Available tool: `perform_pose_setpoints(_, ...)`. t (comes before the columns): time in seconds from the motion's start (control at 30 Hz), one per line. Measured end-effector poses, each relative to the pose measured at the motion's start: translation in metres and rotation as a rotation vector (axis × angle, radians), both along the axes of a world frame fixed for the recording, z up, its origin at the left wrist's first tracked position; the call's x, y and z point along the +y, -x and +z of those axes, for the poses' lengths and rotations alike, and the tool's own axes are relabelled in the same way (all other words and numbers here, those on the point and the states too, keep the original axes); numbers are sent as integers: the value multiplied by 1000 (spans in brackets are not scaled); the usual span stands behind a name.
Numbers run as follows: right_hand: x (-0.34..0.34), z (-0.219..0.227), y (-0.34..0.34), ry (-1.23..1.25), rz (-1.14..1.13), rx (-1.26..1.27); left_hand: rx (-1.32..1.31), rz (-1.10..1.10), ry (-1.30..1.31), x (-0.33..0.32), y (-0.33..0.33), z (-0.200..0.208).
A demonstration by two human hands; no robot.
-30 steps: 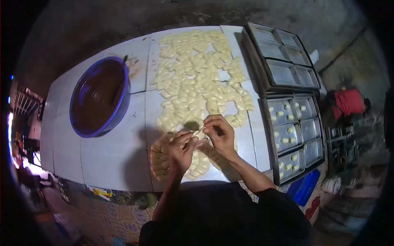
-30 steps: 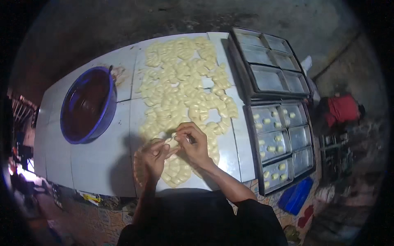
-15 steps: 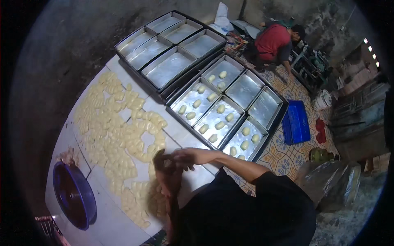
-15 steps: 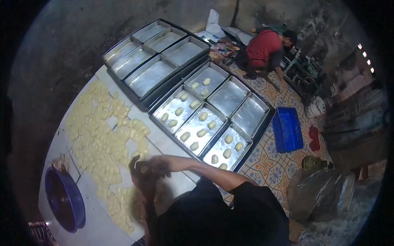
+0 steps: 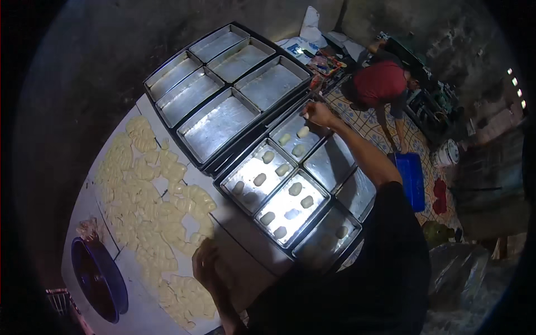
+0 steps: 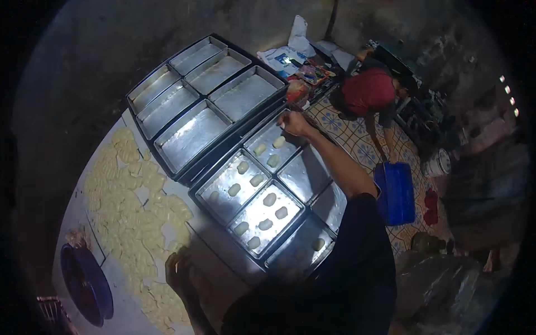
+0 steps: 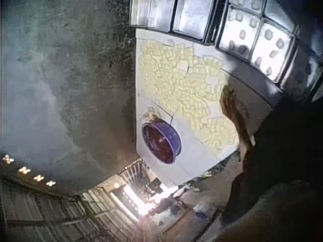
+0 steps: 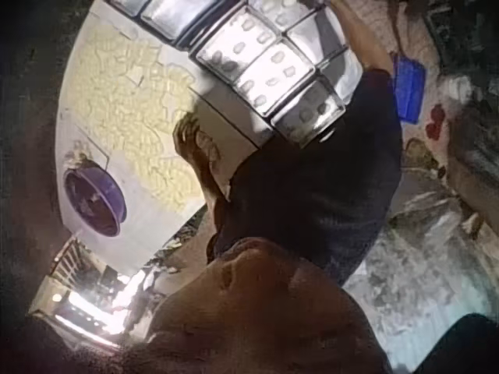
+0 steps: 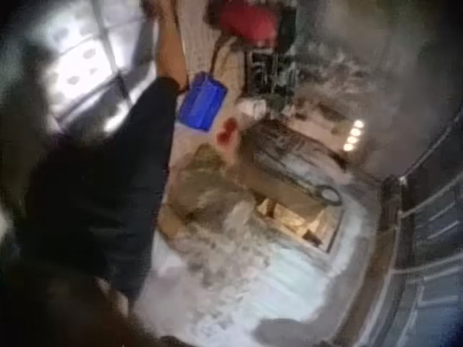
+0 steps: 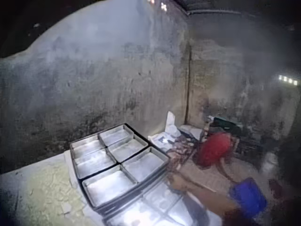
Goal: The person fills pieces of dough with filling from a bowl, folds them closed into rolls by hand, and places the filled dough rolls into metal baking trays.
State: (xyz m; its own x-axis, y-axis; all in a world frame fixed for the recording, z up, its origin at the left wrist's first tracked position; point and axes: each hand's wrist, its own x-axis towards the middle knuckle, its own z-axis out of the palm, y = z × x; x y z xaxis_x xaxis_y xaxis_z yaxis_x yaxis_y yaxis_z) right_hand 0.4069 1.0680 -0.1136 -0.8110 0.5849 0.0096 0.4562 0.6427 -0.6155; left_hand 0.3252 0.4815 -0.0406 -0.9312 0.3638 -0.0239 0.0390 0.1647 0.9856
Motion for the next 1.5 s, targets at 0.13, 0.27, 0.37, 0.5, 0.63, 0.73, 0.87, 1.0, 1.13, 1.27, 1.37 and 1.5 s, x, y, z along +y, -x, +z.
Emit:
perform_pose_setpoints(0.13,-12,-34,14,73,-36,218,-86,200,-34,-45,0,-19)
perform_pose_setpoints(0.27,-59,28,-8,-337,143,518,-174,446,12,-88,-8,-29)
perform_pose_setpoints(0.37,-162,62,-2,-22,40,508,-180,506,-85,-108,-4,-51)
perform_pose_setpoints(0.5,-341,96,39,329,419,210,52,420,-95,-105,0,-50)
perform_pose_setpoints(0.63,-414,20,99,274,341,117,44,328,-149,-98,-2,-33)
perform_pose_setpoints(0.73,-442,6,134,-43,8,-35,223,175,-196,-104,-6,-36)
perform_pose_setpoints(0.87,-442,-19,152,106,-157,335,-121,167,-210,-114,-19,-12)
perform_pose_setpoints(1.0,-432,10,99,542,-121,686,188,107,-54,-162,-11,-28)
perform_pose_setpoints(1.13,-444,108,19,960,-50,974,-73,15,-289,-181,-2,-32)
perform_pose_setpoints(1.27,-479,138,2,908,139,880,128,-301,-218,-145,5,13)
perform_pose_setpoints(1.37,-504,141,6,947,199,796,439,-498,-96,-94,1,48)
perform_pose_setpoints(1.5,-538,174,3,1124,347,829,47,-679,-170,-72,-3,26)
